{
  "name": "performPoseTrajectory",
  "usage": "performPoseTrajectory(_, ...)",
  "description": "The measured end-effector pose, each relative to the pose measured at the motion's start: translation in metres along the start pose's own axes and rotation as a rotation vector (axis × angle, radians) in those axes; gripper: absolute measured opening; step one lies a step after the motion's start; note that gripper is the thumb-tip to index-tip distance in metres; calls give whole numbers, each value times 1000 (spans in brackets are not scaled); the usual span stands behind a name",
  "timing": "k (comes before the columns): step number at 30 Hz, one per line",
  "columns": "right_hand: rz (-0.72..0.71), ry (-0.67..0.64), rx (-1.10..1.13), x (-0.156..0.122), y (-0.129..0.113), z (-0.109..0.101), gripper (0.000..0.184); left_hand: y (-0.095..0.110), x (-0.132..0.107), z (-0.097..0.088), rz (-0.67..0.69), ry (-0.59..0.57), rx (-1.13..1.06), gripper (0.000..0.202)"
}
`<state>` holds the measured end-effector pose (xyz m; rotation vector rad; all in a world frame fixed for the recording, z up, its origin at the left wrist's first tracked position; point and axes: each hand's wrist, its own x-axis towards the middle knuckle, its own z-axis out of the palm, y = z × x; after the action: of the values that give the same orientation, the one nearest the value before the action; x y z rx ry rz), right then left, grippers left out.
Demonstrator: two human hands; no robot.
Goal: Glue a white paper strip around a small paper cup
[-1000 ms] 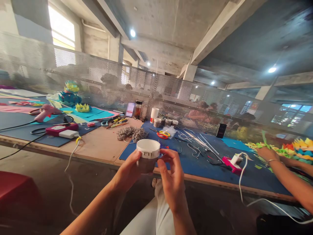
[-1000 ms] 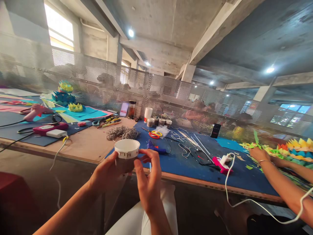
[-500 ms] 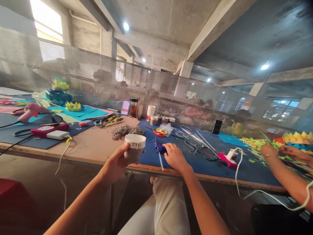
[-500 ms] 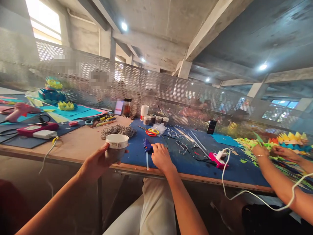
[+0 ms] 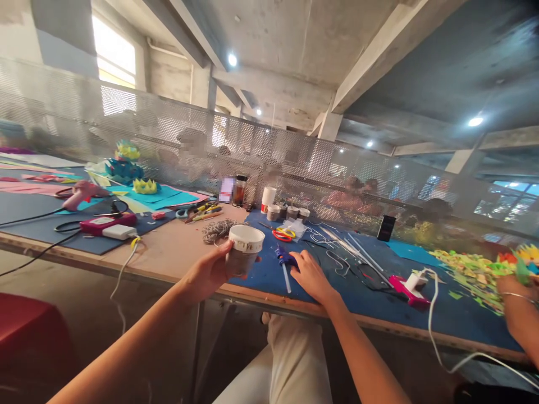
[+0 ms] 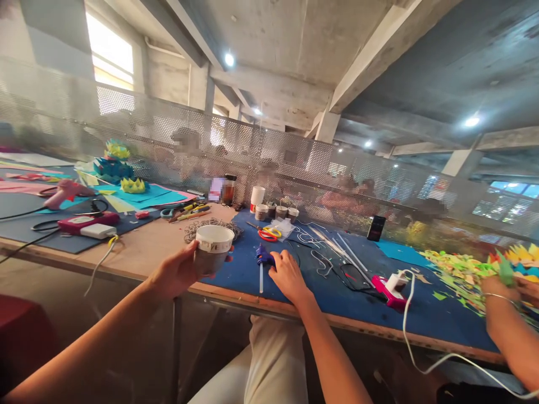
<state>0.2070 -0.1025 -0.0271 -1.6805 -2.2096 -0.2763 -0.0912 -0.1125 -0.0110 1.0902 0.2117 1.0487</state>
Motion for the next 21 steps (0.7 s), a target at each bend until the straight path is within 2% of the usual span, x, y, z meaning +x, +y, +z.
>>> performPoseTrajectory(4, 33, 137, 218, -4, 8, -7, 41, 5, 12, -6, -22, -88, -2, 48)
performPoseTrajectory(7, 114, 277, 429, 0, 13, -19, 33, 9, 25, -10, -51, -132, 7, 47)
performPoseTrajectory(9, 180, 302, 558, 6, 16, -26, 35, 11, 37, -13, -64, -143, 11, 47)
performPoseTrajectory(12, 204, 308, 810, 20, 18, -35, 43, 12, 59, -18, -93, -120, 8, 48)
performPoseTrajectory(15, 175, 369, 1054, 36, 19, -40, 45, 12, 83, -23, -152, -82, -3, 49)
performPoseTrajectory(19, 122, 427, 1236, 56, 21, -47, 34, 12, 113, -30, -233, -37, -27, 47)
performPoseTrajectory(21, 130, 411, 1293, 64, 24, -50, 34, 10, 127, -33, -260, -27, -42, 46)
